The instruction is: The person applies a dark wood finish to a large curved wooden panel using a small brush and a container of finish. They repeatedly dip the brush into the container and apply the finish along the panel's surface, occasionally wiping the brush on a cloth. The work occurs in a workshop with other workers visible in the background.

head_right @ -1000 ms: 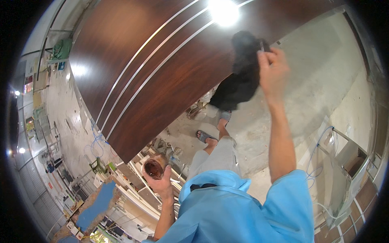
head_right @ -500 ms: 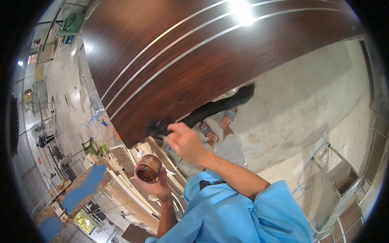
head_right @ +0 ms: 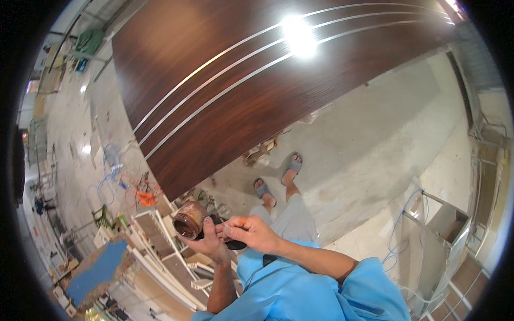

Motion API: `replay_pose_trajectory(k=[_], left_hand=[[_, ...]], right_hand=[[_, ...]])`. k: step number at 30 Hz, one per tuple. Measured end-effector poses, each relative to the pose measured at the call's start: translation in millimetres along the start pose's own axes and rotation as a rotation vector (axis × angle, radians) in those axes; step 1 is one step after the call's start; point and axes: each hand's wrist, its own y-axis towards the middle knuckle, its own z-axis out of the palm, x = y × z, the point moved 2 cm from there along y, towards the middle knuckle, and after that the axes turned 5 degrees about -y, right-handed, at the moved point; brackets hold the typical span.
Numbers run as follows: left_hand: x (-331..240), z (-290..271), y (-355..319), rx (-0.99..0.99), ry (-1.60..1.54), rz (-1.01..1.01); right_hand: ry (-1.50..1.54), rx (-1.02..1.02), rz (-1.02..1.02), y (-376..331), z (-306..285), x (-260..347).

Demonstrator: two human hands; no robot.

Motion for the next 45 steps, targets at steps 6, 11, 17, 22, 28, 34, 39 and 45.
replay_pose_trajectory(k=[6,11,17,22,28,34,39,45], left_hand=[[30,10,19,0.244,0.02,0.119],[53,24,11,0.437,0.177,0.142],[88,51,-10,0.531,0.184,0.077],[108,69,-14,0.576,0.286,0.068],[125,77,-24,0.568,0.302,0.022],[128,77,-28,0.575,0.327,0.015],[128,77,-29,0.56,0.311,-0.013],[130,76,-28,0.564,0.319,0.007]], right_hand=[[-0.592,-0.741,-0.173,7,-78,34],[-1.008,-1.039,-0.42,14,-152,57],[-1.08,-0.999,-0.546,21,-186,50],[-0.979,-1.046,-0.544,20,-213,50],[-1.145,-0.851,-0.649,27,-207,45],[-0.991,-1.005,-0.531,18,-215,58],[-0.999,-1.0,-0.531,16,-214,60],[-1.138,-0.838,-0.65,27,-200,51]])
